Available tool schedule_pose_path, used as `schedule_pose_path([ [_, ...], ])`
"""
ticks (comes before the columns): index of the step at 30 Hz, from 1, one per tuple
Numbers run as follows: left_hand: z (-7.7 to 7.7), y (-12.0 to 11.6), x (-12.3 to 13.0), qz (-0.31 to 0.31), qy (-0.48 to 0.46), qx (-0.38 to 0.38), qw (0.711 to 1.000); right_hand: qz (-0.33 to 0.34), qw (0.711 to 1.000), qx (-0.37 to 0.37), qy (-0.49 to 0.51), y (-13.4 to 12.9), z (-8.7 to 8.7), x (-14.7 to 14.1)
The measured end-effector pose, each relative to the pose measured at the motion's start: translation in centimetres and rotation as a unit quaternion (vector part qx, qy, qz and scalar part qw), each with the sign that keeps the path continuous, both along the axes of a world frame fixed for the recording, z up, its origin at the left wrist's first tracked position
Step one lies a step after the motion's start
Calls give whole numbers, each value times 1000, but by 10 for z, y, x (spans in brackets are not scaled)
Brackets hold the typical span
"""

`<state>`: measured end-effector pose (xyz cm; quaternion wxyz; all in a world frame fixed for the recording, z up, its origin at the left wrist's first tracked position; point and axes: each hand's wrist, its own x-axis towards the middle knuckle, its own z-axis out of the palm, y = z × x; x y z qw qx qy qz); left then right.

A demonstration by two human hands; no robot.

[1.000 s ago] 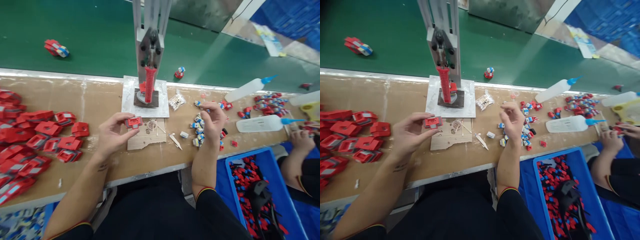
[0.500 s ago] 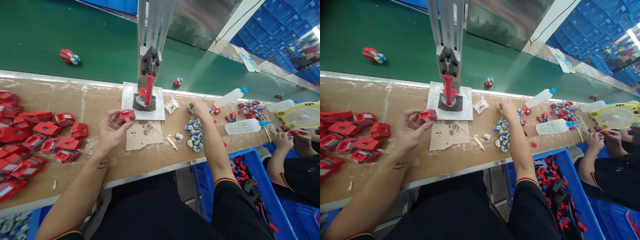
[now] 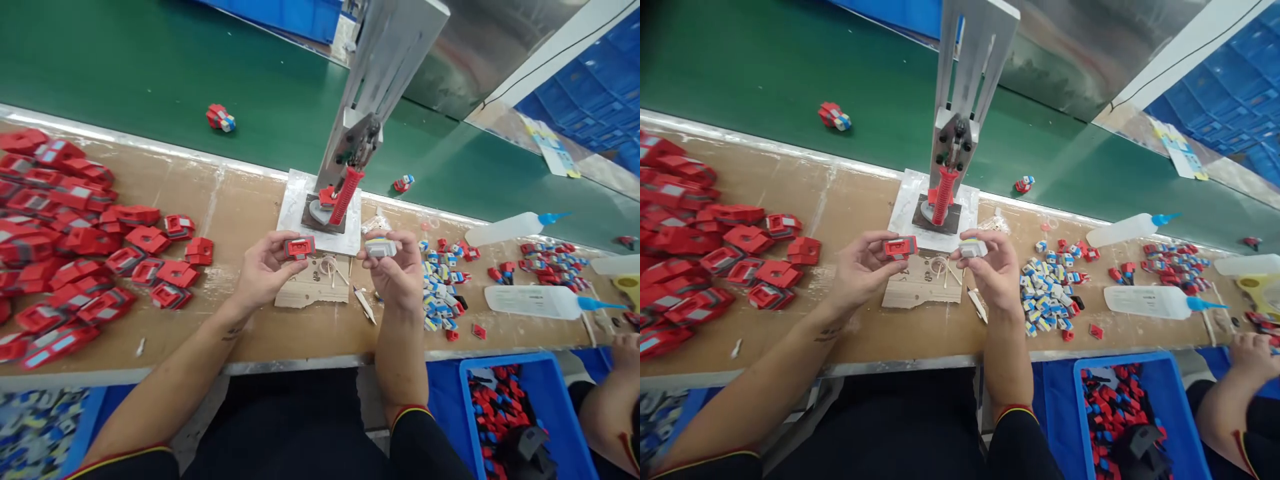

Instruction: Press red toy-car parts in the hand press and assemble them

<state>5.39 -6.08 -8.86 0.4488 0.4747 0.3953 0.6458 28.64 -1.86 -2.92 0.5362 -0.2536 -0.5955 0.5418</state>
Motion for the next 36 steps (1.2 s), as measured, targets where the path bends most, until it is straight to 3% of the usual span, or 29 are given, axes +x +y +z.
schedule_pose_path([
  [5, -1, -2, -1, 0, 10, 10, 1000, 36, 993, -100, 58, -10, -12, -16],
  [8, 4, -8, 3, 7, 50, 11, 999, 33, 993, -103, 52, -15, -17, -17],
  [13, 10, -16, 9, 74, 196, 43, 977, -95, 994, 13, -55, -30, -25, -34],
  [19, 8, -21, 11, 144, 337, 120, 923, -203, 949, 166, -174, -45, -35, -58],
  [27, 3, -24, 14, 204, 373, 185, 886, -240, 923, 214, -211, -47, -39, -66],
  [31, 3, -25, 12, 186, 353, 199, 895, -249, 916, 245, -197, -46, -40, -65],
  [36, 10, -26, 7, 78, 274, 212, 935, -257, 905, 281, -190, -43, -44, -63],
])
